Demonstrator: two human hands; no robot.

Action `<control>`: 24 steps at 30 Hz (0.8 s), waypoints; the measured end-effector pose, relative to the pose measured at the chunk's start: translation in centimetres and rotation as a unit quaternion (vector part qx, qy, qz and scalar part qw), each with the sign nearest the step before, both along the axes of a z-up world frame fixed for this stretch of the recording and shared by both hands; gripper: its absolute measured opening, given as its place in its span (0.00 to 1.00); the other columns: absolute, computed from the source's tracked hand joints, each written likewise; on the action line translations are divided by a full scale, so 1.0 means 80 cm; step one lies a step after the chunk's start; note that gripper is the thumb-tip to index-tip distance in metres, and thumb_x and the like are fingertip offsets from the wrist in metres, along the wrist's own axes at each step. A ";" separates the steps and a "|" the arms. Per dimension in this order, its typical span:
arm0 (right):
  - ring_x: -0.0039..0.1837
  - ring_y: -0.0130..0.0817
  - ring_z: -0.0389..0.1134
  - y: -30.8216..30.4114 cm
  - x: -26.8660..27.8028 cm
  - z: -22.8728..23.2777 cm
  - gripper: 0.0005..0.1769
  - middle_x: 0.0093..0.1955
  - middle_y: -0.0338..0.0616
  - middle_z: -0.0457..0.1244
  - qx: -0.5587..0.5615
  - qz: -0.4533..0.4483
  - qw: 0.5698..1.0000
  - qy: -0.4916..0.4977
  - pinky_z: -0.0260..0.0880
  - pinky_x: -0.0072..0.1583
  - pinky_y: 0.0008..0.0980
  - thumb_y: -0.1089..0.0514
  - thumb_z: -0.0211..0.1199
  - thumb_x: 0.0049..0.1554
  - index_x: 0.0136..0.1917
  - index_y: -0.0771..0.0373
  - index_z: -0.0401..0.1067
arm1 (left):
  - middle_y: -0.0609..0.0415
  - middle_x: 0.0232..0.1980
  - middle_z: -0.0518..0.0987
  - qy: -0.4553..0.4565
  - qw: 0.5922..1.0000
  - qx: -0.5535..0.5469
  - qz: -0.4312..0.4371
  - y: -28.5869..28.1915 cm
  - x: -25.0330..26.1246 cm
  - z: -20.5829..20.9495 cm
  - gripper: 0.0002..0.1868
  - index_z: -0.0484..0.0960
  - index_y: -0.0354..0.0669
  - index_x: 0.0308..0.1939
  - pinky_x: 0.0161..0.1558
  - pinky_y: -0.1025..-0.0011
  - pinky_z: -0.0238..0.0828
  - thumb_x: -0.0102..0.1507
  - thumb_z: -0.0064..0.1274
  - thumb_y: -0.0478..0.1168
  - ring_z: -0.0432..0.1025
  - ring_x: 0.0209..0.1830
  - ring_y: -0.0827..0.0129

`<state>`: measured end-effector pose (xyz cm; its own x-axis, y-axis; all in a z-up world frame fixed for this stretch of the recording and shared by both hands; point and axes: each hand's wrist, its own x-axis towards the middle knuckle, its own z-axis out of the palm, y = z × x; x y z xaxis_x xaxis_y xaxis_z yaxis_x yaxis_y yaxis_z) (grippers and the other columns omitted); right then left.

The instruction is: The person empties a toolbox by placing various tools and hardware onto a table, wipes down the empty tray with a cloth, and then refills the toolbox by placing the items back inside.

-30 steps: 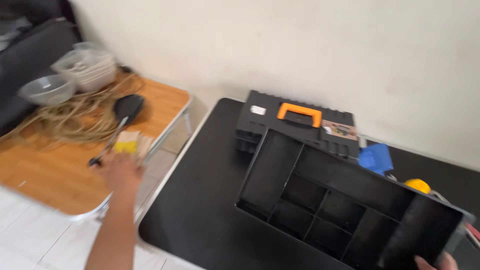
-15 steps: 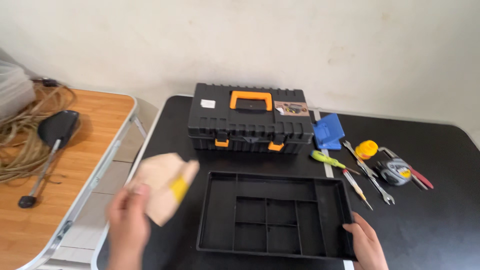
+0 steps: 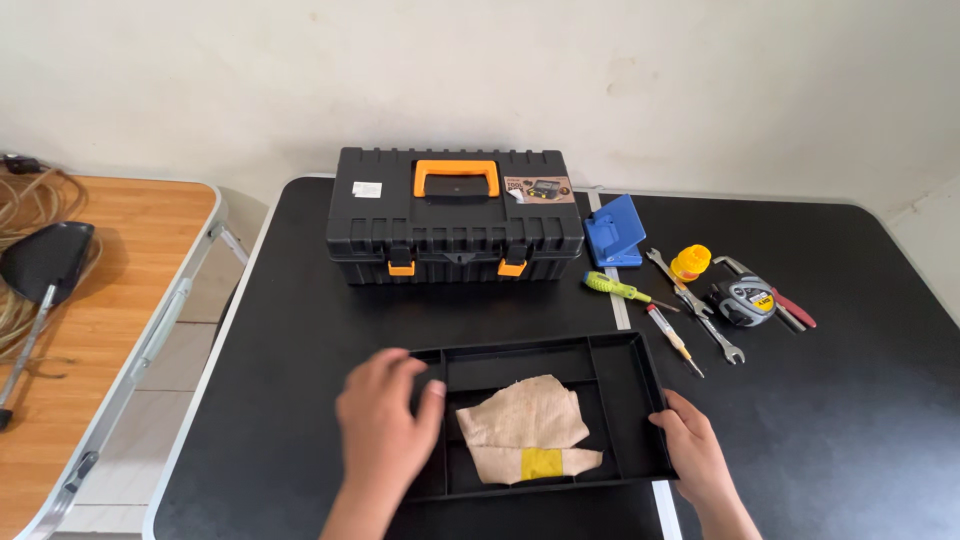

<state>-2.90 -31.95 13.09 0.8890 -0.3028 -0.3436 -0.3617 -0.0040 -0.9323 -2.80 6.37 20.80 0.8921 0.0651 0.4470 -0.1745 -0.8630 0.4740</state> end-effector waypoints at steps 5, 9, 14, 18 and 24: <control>0.32 0.30 0.57 0.002 0.004 0.001 0.21 0.32 0.46 0.60 -0.173 0.016 0.983 0.060 0.59 0.37 0.33 0.65 0.52 0.60 0.63 0.68 0.77 | 0.38 0.57 0.76 0.098 0.989 -0.002 0.107 0.045 0.003 -0.025 0.30 0.80 0.31 0.54 0.53 0.57 0.69 0.59 0.60 0.53 0.71 0.56 0.48; 0.29 0.24 0.54 -0.005 0.008 -0.010 0.22 0.28 0.38 0.59 -0.097 0.008 0.995 -0.028 0.54 0.33 0.29 0.67 0.49 0.59 0.62 0.70 0.77 | 0.44 0.53 0.82 0.362 0.909 -0.168 0.121 0.057 0.001 -0.044 0.33 0.81 0.37 0.54 0.55 0.62 0.77 0.62 0.52 0.63 0.80 0.49 0.59; 0.41 0.17 0.66 -0.018 0.016 -0.003 0.24 0.40 0.34 0.69 -0.066 0.015 0.988 -0.142 0.66 0.45 0.18 0.68 0.46 0.55 0.62 0.72 0.72 | 0.48 0.57 0.82 0.360 0.760 -0.540 0.008 0.052 0.000 -0.068 0.32 0.68 0.45 0.62 0.58 0.66 0.70 0.62 0.55 0.59 0.74 0.59 0.70; 0.43 0.33 0.62 -0.026 0.021 0.035 0.21 0.42 0.47 0.66 -0.105 0.023 0.988 -0.112 0.62 0.46 0.33 0.67 0.52 0.61 0.65 0.72 0.76 | 0.44 0.52 0.80 0.360 0.630 -0.688 0.019 0.024 0.004 -0.076 0.30 0.77 0.36 0.57 0.56 0.57 0.74 0.64 0.50 0.58 0.76 0.52 0.60; 0.60 0.47 0.66 0.041 -0.037 0.164 0.19 0.56 0.50 0.65 -0.529 0.000 0.771 -0.355 0.66 0.59 0.39 0.59 0.63 0.56 0.60 0.66 0.71 | 0.48 0.54 0.83 0.264 0.717 -0.643 -0.044 -0.021 0.028 -0.077 0.29 0.79 0.36 0.56 0.60 0.68 0.69 0.68 0.41 0.58 0.76 0.54 0.69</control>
